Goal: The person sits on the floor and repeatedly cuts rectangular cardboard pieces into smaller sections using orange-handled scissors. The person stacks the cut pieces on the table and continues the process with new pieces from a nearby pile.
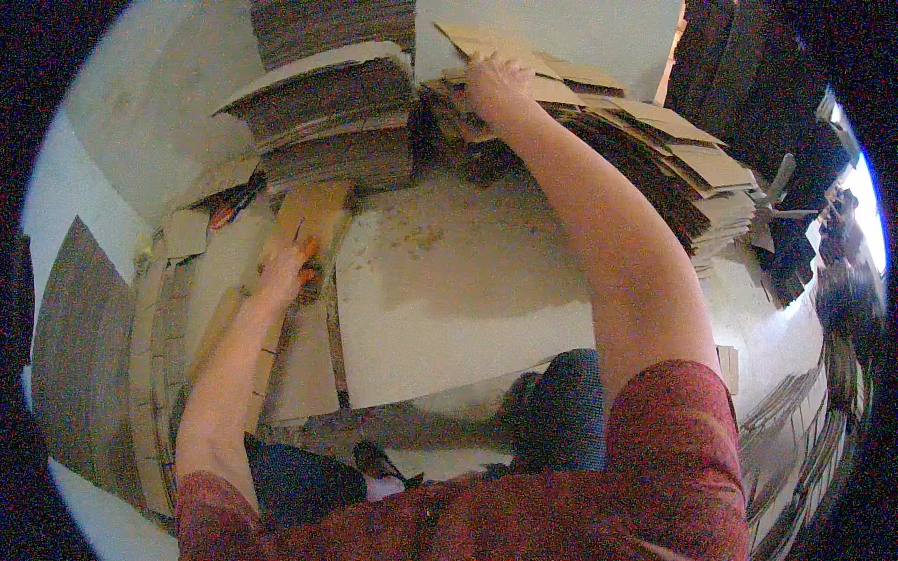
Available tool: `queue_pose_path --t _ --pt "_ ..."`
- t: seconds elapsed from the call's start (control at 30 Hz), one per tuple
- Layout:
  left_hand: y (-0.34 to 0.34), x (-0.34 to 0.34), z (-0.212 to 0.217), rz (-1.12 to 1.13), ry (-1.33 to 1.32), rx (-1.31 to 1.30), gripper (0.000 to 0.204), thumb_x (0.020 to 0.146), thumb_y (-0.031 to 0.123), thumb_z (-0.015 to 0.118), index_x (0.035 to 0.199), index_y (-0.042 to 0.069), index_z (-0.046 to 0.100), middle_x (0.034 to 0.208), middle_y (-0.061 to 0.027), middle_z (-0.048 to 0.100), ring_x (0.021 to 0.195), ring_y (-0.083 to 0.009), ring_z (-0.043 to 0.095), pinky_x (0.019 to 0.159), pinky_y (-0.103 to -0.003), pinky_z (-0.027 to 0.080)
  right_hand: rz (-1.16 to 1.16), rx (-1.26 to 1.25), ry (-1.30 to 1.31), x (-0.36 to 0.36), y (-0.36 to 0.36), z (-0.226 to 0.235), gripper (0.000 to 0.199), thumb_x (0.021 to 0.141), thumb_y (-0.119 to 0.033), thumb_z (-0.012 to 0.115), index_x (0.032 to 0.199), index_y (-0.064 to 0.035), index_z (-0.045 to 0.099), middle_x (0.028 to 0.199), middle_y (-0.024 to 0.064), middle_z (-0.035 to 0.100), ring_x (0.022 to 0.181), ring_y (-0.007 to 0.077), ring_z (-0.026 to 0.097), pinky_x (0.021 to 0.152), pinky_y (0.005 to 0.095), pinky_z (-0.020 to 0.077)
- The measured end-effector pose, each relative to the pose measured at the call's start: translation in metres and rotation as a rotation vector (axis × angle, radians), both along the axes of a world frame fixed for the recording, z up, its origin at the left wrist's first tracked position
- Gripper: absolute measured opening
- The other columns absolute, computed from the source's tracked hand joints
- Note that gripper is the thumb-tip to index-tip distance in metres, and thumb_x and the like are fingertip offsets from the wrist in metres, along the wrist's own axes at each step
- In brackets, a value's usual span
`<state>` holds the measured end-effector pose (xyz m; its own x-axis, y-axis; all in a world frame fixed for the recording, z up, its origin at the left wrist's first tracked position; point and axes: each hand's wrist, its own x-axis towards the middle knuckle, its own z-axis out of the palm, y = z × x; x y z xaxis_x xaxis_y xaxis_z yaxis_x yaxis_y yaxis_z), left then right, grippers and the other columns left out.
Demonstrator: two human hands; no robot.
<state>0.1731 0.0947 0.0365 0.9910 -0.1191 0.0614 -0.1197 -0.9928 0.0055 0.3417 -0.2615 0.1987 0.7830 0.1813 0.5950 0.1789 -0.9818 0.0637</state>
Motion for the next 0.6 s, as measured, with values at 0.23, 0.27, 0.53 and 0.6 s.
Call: queue_pose_path --t 0.23,0.27,0.53,0.6 --pt "0.034 0.01 -0.039 0.011 -0.06 -0.696 0.023 0.085 0.015 0.052 0.102 0.001 0.06 0.093 -0.0124 0.063 0.086 -0.0199 0.059 0.074 -0.033 0.046 0.509 0.394 -0.024 -0.063 0.033 -0.045 0.039 0.08 -0.035 0.061 0.103 -0.0045 0.058 0.1 0.0173 0.06 0.096 0.0342 0.057 0.081 0.0435 0.0456" --pt "0.04 0.011 -0.042 -0.047 -0.109 -0.821 0.023 0.085 0.015 0.052 0.101 0.0 0.06 0.094 -0.0124 0.063 0.085 -0.0183 0.059 0.072 -0.032 0.045 0.64 0.447 -0.017 -0.082 0.036 -0.054 0.034 0.08 -0.03 0.063 0.101 -0.0038 0.06 0.097 0.0177 0.061 0.092 0.0342 0.058 0.079 0.0415 0.0472" --pt "0.005 -0.011 0.012 -0.166 -0.567 -0.564 0.023 0.081 0.008 0.055 0.103 0.002 0.061 0.102 -0.0123 0.063 0.094 -0.0247 0.059 0.085 -0.034 0.045 0.675 1.378 0.813 -0.23 0.057 -0.145 0.037 0.087 -0.026 0.056 0.108 0.0055 0.056 0.1 0.0156 0.062 0.089 0.0252 0.061 0.079 0.0332 0.048" --pt "-0.021 -0.032 0.012 -0.345 -0.684 -0.52 0.025 0.079 0.002 0.054 0.103 0.001 0.061 0.104 -0.0141 0.062 0.098 -0.0267 0.057 0.088 -0.035 0.044 0.628 1.672 1.104 -0.237 0.06 -0.145 0.039 0.089 -0.028 0.053 0.108 0.0058 0.056 0.103 0.015 0.061 0.09 0.0245 0.061 0.079 0.034 0.0482"
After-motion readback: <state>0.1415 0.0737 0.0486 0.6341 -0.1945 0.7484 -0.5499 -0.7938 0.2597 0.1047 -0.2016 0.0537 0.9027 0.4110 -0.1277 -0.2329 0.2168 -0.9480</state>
